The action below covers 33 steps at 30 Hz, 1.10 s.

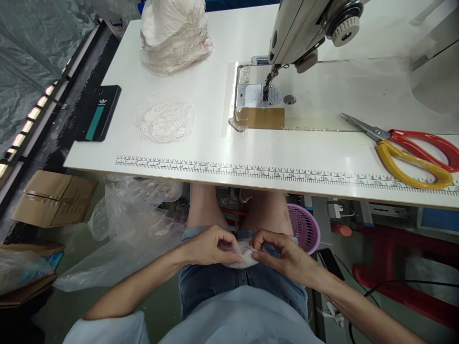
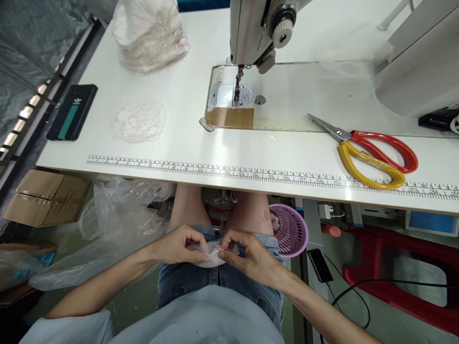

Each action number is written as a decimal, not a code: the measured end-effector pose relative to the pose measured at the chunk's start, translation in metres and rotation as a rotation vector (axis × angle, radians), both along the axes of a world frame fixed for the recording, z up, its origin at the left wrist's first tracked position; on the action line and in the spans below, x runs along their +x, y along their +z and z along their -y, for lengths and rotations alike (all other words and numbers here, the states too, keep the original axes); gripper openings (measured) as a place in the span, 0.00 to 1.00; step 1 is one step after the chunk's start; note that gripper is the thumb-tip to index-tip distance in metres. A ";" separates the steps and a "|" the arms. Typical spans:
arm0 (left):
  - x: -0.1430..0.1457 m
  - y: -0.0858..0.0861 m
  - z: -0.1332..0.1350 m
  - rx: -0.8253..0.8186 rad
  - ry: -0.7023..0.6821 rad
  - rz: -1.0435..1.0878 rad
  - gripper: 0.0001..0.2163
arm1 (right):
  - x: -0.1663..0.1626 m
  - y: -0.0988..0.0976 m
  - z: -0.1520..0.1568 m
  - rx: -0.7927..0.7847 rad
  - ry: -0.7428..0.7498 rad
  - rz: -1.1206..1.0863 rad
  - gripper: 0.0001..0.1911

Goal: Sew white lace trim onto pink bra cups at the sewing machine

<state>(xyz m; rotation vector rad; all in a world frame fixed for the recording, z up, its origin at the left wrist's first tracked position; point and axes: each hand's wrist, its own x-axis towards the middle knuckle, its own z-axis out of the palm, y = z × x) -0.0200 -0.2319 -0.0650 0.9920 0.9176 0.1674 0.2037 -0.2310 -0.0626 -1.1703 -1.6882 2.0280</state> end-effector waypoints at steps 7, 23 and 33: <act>-0.001 0.004 -0.002 0.020 -0.008 -0.027 0.11 | -0.002 -0.002 0.003 0.045 -0.073 -0.001 0.09; 0.005 0.003 -0.001 -0.049 0.040 -0.042 0.14 | 0.002 0.002 -0.002 0.012 0.067 0.052 0.15; 0.002 -0.002 0.002 -0.144 0.098 -0.076 0.17 | 0.004 -0.007 -0.001 -0.107 0.096 0.019 0.16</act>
